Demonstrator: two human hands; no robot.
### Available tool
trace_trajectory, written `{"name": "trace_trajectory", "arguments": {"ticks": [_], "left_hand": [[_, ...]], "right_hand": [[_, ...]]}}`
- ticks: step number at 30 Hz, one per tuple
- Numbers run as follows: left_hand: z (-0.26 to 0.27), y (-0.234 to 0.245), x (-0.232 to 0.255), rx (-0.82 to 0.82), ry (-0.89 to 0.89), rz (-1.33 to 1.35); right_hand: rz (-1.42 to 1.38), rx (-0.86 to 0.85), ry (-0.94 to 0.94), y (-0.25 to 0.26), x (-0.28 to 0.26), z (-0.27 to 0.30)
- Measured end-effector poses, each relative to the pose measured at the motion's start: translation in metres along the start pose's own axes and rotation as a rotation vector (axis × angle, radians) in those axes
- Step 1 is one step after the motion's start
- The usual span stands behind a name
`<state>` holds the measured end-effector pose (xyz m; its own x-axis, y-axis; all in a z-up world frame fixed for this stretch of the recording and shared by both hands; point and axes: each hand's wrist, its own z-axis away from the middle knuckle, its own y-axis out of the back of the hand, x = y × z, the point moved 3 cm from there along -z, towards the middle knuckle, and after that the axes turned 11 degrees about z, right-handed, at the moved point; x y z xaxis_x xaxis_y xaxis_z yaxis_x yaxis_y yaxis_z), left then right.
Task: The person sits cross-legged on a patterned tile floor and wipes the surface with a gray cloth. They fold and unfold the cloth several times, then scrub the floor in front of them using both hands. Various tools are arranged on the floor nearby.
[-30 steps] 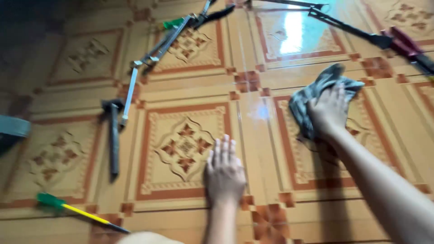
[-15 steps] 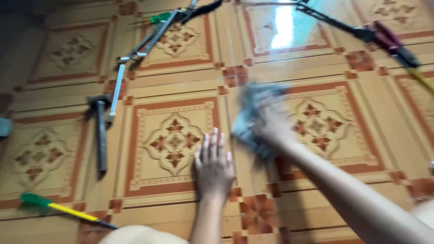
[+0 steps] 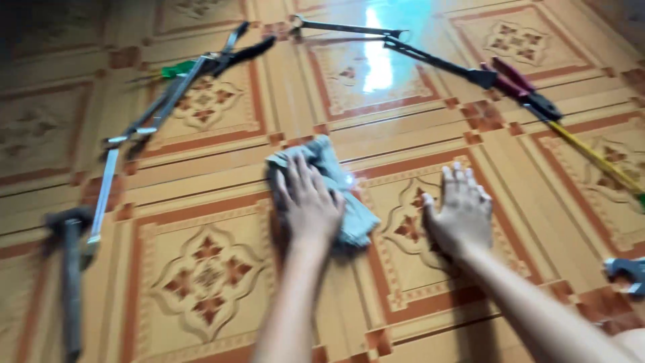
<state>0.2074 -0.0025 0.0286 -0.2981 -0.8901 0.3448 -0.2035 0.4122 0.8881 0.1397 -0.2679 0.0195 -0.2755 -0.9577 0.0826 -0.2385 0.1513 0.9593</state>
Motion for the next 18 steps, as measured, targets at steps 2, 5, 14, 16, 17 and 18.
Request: {"name": "trace_trajectory", "arguments": {"ticks": [2,5,14,16,17,18], "left_hand": [[-0.031,-0.015,-0.003,0.051,-0.054,-0.14],[-0.045,-0.071,0.0,0.03,0.02,0.075],[-0.052,0.01,-0.051,-0.289,-0.254,0.44],[-0.071,0.017,-0.126,-0.232,-0.162,0.263],[-0.079,0.019,-0.163,-0.173,-0.071,0.092],[-0.069,0.014,-0.166,-0.176,-0.073,0.097]], "right_hand": [[-0.005,-0.03,-0.038,0.004,-0.005,0.0],[0.009,-0.078,-0.05,0.007,-0.004,-0.002],[0.025,-0.098,-0.045,0.008,-0.003,-0.003],[0.025,-0.099,-0.043,0.009,-0.006,-0.003],[0.032,-0.1,-0.04,0.009,-0.005,-0.003],[0.037,-0.102,-0.042,0.008,-0.004,-0.002]]}}
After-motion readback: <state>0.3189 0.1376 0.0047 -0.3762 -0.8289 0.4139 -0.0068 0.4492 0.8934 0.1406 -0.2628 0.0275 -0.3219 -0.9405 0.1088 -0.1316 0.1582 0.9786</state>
